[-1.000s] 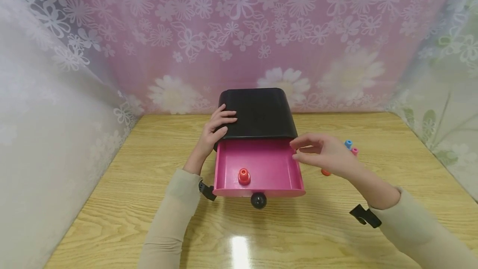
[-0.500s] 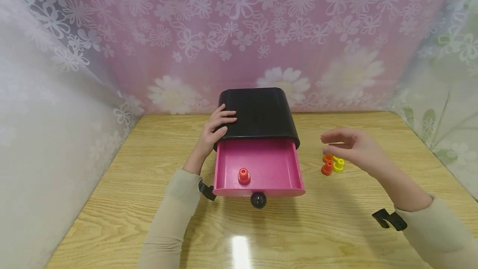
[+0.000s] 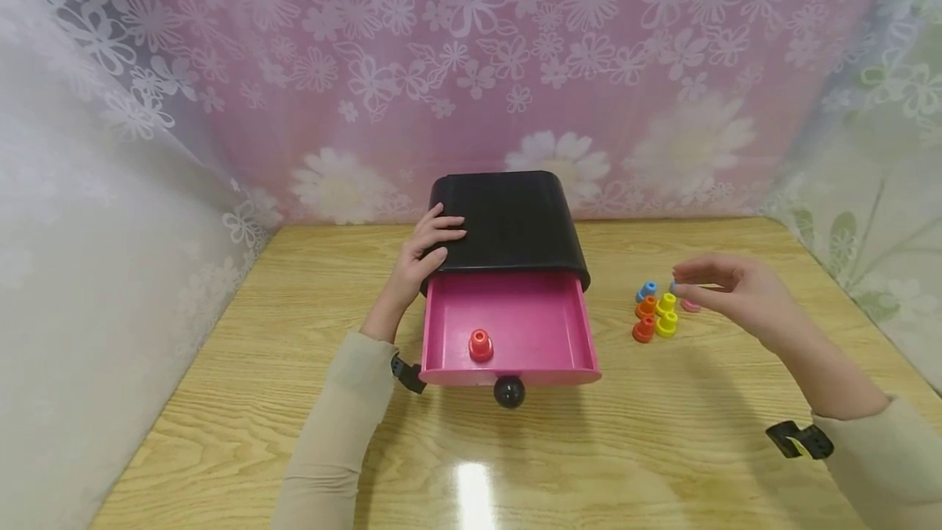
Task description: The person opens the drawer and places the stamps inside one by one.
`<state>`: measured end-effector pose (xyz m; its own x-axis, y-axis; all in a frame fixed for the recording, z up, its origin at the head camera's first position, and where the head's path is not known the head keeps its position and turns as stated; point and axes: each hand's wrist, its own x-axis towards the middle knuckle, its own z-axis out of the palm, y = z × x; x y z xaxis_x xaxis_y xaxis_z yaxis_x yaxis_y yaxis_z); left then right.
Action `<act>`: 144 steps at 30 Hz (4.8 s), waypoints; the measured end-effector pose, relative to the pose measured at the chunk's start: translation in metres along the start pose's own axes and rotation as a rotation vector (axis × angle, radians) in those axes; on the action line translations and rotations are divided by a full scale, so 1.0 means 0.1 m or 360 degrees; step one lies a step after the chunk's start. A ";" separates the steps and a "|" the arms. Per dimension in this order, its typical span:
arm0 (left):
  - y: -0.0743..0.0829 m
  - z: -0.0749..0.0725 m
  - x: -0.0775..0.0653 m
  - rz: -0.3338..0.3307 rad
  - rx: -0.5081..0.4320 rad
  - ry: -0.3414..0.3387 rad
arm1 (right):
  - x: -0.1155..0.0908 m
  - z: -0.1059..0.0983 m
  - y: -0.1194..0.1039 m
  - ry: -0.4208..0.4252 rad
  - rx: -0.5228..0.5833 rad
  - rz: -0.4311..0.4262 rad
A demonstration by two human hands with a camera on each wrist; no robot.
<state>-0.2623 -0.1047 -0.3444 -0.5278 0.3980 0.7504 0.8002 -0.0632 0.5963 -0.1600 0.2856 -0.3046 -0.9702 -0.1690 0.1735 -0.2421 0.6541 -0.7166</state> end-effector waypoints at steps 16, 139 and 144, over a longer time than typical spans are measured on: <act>0.19 0.02 0.04 -0.0042 0.0021 0.0003 | 0.11 0.02 0.49 -0.0062 -0.0162 -0.0001; 0.18 0.02 0.02 0.0004 0.0005 0.0017 | -0.09 0.54 -0.09 0.0326 0.0422 -0.0336; 0.18 0.03 0.02 0.0002 0.0004 0.0013 | -0.10 0.55 -0.19 0.0264 0.0506 -0.0373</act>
<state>-0.2482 -0.1025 -0.3329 -0.5292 0.3903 0.7534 0.8016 -0.0612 0.5947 -0.1451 0.2340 -0.3300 -0.8836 -0.1484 0.4440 -0.4670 0.3477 -0.8131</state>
